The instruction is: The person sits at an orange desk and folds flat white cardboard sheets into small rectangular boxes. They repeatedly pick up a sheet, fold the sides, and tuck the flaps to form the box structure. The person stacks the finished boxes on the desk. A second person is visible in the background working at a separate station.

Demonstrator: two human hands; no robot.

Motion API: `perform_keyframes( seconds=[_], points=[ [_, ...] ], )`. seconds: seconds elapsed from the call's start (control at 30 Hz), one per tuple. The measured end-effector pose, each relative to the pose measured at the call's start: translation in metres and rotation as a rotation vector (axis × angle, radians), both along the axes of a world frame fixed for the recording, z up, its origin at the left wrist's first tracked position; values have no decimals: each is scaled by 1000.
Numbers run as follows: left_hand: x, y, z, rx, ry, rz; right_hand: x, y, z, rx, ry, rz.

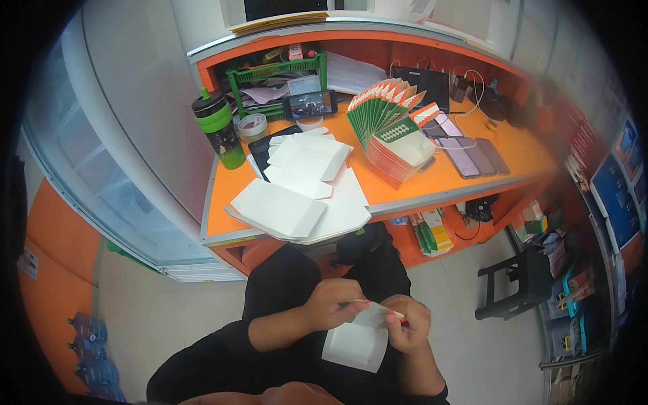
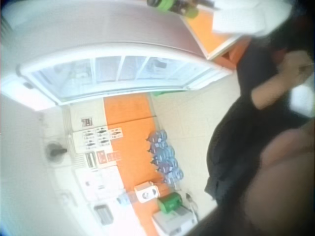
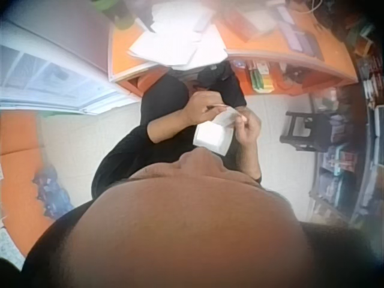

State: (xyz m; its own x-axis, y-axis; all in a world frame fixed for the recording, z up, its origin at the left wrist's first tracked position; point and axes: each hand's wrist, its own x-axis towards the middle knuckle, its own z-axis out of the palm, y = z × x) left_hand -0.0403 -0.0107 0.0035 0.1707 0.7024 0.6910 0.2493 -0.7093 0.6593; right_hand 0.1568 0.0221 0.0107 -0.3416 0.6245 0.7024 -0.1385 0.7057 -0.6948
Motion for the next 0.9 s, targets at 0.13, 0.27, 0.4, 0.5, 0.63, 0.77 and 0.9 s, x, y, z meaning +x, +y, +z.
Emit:
perform_keyframes(
  seconds=[0.13,0.27,0.4,0.5,0.63,0.77,0.9],
  points=[
    [1,-2,3,10,98,-68,6,5,-1,184,-123,-108],
    [6,-2,0,-230,-27,-144,11,7,-16,213,33,-399],
    [-4,7,-10,-360,279,-241,25,11,-13,118,57,-541],
    [-5,9,-10,-382,354,-208,31,11,-15,50,29,-438],
    [-7,10,-13,-239,310,-22,28,17,-5,-325,139,-68],
    [-8,4,3,-218,145,29,45,30,-19,-325,-198,-15],
    [-16,2,22,-559,299,-147,46,32,-20,-354,-170,-13]
  ],
)
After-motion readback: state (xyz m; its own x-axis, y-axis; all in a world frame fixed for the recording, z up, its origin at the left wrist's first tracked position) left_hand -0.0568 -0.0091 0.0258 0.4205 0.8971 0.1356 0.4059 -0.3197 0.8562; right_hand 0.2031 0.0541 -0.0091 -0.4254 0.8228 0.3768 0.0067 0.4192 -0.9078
